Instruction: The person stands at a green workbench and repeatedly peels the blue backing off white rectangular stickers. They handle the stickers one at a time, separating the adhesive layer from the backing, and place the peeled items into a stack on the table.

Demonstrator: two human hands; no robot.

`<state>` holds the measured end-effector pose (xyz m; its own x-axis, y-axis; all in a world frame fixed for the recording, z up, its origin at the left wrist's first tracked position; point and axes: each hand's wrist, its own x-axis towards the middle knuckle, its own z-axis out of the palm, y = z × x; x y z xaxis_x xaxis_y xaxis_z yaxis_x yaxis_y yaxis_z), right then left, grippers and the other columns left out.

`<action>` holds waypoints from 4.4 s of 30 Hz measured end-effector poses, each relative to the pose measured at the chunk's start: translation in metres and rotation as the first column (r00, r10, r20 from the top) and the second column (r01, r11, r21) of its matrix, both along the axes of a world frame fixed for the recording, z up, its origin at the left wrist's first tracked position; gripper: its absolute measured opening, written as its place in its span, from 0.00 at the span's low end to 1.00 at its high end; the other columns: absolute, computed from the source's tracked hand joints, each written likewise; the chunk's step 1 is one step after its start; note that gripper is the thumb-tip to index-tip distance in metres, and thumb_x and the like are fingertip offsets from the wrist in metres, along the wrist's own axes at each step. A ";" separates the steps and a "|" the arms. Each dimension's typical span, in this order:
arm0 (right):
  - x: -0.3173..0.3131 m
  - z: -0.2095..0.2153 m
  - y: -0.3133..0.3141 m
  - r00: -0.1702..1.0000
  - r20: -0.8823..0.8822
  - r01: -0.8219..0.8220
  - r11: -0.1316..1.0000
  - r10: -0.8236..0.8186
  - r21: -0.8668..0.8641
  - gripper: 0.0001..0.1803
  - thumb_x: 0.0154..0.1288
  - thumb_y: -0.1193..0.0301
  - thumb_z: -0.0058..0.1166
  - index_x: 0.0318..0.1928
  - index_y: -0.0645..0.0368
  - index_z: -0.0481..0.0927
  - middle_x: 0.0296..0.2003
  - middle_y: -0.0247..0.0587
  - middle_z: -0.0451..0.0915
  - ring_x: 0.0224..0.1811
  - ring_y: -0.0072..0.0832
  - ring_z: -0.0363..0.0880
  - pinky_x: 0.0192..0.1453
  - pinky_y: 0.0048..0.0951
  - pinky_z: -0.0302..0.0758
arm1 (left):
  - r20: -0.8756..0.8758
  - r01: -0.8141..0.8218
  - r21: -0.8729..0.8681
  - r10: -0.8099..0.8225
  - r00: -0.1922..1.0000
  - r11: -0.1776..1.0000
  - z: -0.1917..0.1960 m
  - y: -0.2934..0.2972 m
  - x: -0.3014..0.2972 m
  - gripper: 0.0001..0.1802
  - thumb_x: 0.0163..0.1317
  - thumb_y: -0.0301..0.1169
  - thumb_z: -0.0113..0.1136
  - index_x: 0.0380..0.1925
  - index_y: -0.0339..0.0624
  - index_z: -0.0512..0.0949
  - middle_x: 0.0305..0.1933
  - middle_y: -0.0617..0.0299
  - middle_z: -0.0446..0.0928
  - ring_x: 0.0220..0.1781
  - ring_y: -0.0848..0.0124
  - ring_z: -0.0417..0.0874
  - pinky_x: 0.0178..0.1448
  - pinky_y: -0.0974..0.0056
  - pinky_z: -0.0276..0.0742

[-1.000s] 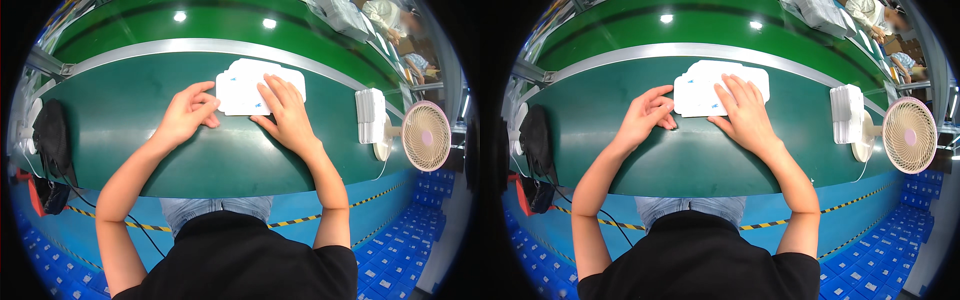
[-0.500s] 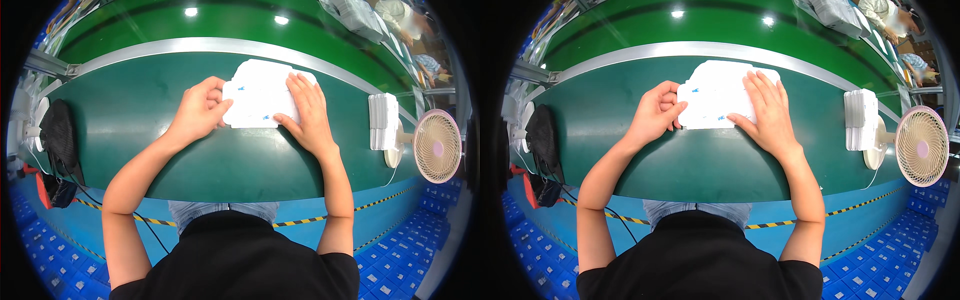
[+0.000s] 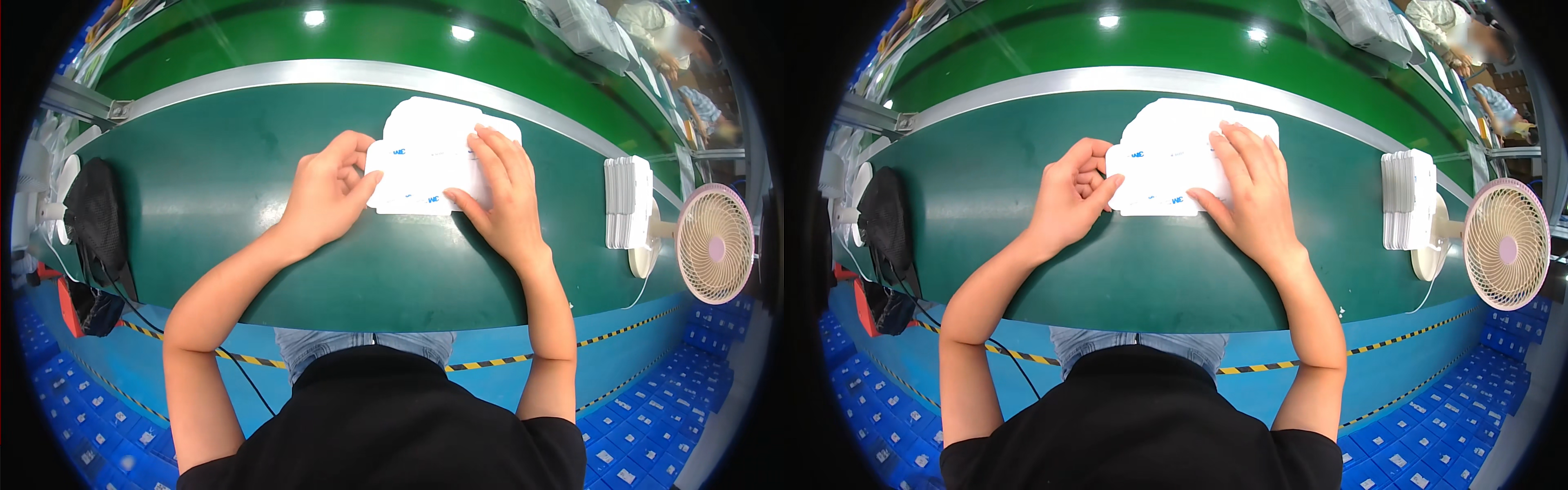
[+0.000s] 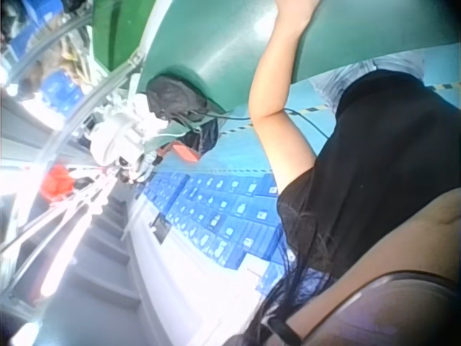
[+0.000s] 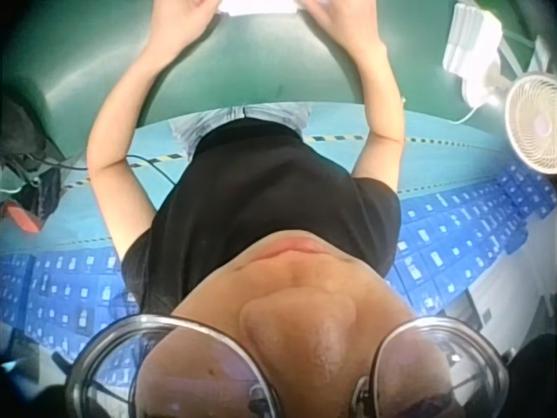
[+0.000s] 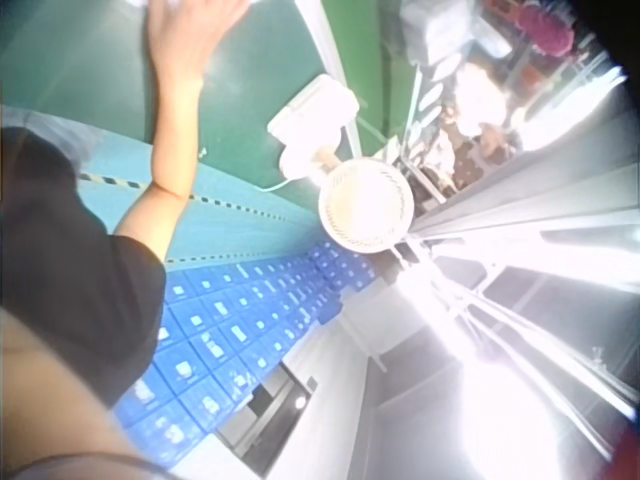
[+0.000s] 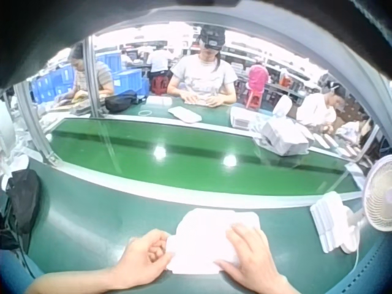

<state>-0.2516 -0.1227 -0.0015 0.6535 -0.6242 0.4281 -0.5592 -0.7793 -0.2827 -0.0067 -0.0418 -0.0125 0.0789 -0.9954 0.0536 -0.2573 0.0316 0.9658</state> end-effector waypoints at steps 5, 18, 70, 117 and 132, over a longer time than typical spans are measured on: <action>-0.002 -0.001 -0.002 0.989 0.147 -0.007 0.997 0.018 -0.072 0.31 0.51 0.70 0.72 0.58 0.60 0.78 0.59 0.46 0.76 0.63 0.46 0.73 0.67 0.48 0.67 | 0.107 0.001 -0.139 0.014 0.994 0.990 -0.002 0.002 0.001 0.11 0.64 0.20 0.61 0.46 0.32 0.75 0.30 0.61 0.82 0.24 0.81 0.77 0.28 0.73 0.71; -0.002 0.002 -0.002 0.965 0.257 -0.005 0.987 0.046 -0.158 0.24 0.50 0.80 0.69 0.51 0.57 0.83 0.51 0.42 0.77 0.54 0.44 0.76 0.58 0.42 0.73 | 0.284 0.007 -0.339 0.095 0.954 0.941 -0.005 0.003 0.001 0.11 0.62 0.20 0.64 0.45 0.32 0.78 0.29 0.61 0.81 0.27 0.79 0.79 0.30 0.74 0.73; -0.026 -0.013 0.072 0.620 0.723 -0.381 0.688 -0.306 0.618 0.29 0.70 0.59 0.59 0.63 0.63 0.67 0.51 0.44 0.77 0.57 0.31 0.74 0.67 0.36 0.66 | 0.498 0.314 -0.364 -0.102 0.861 0.877 0.003 0.057 0.000 0.21 0.56 0.18 0.65 0.51 0.35 0.75 0.40 0.51 0.81 0.35 0.54 0.84 0.36 0.56 0.80; -0.027 0.005 0.070 0.779 0.577 -0.078 0.876 -0.245 0.477 0.03 0.64 0.77 0.63 0.37 0.65 0.84 0.32 0.39 0.85 0.32 0.23 0.79 0.39 0.24 0.74 | 0.376 0.311 -0.295 -0.190 0.907 0.903 0.016 0.053 0.003 0.02 0.67 0.22 0.57 0.37 0.34 0.76 0.22 0.56 0.74 0.19 0.63 0.76 0.24 0.62 0.69; -0.003 0.043 0.042 0.963 0.260 -0.188 0.868 0.071 0.459 0.08 0.58 0.77 0.66 0.39 0.64 0.84 0.33 0.41 0.83 0.35 0.29 0.81 0.43 0.28 0.78 | -0.152 0.357 0.193 -0.331 0.931 0.914 0.026 0.050 0.000 0.08 0.72 0.26 0.53 0.32 0.37 0.72 0.20 0.70 0.71 0.15 0.84 0.69 0.20 0.73 0.62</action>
